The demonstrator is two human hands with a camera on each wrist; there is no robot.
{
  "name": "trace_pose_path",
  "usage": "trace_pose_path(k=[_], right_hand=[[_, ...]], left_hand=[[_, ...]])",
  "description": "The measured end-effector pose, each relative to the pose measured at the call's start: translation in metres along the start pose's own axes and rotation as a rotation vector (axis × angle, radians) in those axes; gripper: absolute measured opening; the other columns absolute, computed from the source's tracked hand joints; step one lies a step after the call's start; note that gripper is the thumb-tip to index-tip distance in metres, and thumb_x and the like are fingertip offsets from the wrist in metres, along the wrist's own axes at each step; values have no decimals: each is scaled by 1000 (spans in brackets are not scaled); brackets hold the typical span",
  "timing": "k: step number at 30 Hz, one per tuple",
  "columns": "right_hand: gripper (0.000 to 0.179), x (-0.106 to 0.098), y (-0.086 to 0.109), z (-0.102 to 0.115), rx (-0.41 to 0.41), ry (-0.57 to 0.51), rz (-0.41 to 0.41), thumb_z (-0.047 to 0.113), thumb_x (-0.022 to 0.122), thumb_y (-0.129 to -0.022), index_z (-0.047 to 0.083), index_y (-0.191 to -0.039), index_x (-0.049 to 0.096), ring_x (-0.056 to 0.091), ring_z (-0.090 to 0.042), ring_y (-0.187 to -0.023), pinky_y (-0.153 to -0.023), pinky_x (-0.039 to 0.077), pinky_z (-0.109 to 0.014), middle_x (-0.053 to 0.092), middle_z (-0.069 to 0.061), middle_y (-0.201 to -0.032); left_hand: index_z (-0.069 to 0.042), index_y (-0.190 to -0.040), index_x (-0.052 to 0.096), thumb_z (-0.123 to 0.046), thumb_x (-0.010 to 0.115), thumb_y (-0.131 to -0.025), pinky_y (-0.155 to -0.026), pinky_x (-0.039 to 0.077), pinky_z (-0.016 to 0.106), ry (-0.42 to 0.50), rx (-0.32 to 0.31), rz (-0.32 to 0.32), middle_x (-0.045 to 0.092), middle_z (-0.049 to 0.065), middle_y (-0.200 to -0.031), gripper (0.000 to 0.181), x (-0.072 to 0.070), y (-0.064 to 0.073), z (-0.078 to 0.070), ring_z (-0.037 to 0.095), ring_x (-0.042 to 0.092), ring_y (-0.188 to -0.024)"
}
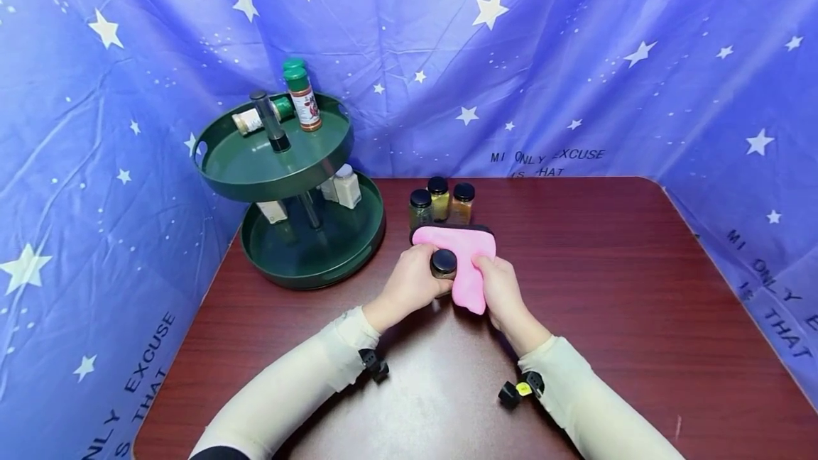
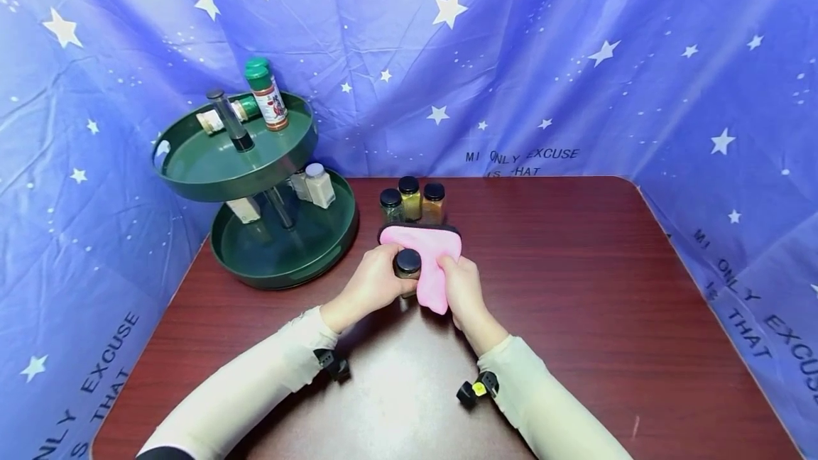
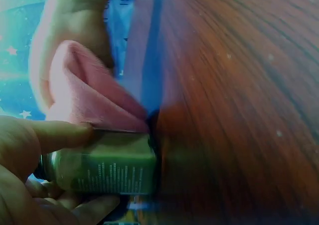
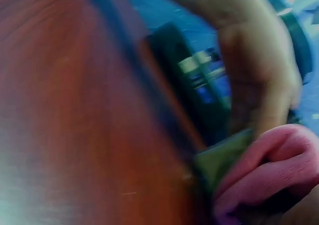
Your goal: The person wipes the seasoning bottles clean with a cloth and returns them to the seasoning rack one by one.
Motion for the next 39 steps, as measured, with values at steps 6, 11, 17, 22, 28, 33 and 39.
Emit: trace_pose_path(k=[6, 11, 17, 22, 28, 33, 39], right_hand=[[14, -5, 7, 13, -50, -127, -60, 14, 54, -99, 5, -90, 60, 63, -7, -64, -61, 54, -24, 66, 6, -70], [18, -7, 20, 37, -128, -275, -58, 14, 54, -100, 8, -85, 62, 63, -7, -65, -60, 54, -24, 65, 4, -72], [15, -5, 16, 22, -71, -193, -79, 13, 54, -99, 7, -87, 59, 61, -7, -62, -58, 53, -23, 63, 6, -69], [14, -3, 7, -5, -1, -77, -80, 14, 53, -99, 3, -92, 58, 61, -6, -61, -58, 53, -23, 63, 7, -69], [13, -5, 13, 16, -39, -187, -73, 11, 54, -99, 6, -89, 60, 63, -7, -63, -60, 54, -24, 65, 6, -70], [19, -7, 20, 38, -124, -283, -72, 12, 52, -100, 11, -83, 62, 63, -7, -64, -59, 54, -23, 65, 4, -71], [19, -5, 15, 20, -73, -223, -87, 13, 54, -100, 11, -82, 60, 62, -6, -61, -57, 53, -23, 65, 6, -68]], left_hand=[[-10, -96, 67, -29, 94, -70, -79, 54, 32, 0, 9, 4, 70, 3, -92, 42, 1, -2, 4, 21, 68, -88], [-11, -100, 68, -28, 93, -70, -80, 53, 31, 1, -20, 31, 70, 3, -97, 42, 4, 0, 10, 20, 67, -91], [-10, -101, 69, -28, 93, -70, -81, 54, 32, -1, -3, 23, 71, 4, -96, 43, 5, 0, 9, 20, 68, -91], [-5, -99, 70, -28, 92, -71, -80, 55, 34, 11, 27, -1, 71, 4, -91, 42, 2, 0, 4, 20, 68, -87], [-9, -101, 68, -29, 93, -71, -80, 54, 30, 9, 0, 13, 71, 3, -96, 44, 4, 2, 8, 18, 67, -90], [-11, -99, 67, -28, 93, -71, -79, 53, 31, -2, -16, 15, 70, 3, -95, 42, 4, 2, 10, 19, 67, -90], [-11, -99, 67, -29, 93, -71, -80, 54, 31, 0, 4, 6, 70, 3, -94, 42, 4, 1, 10, 19, 67, -90]])
Point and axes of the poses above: each hand's wrist, its own y-axis away from the middle knuckle, its own x-axis out of the palm, z = x × y, the point moved 10 cm from there along -y, towards the middle knuckle
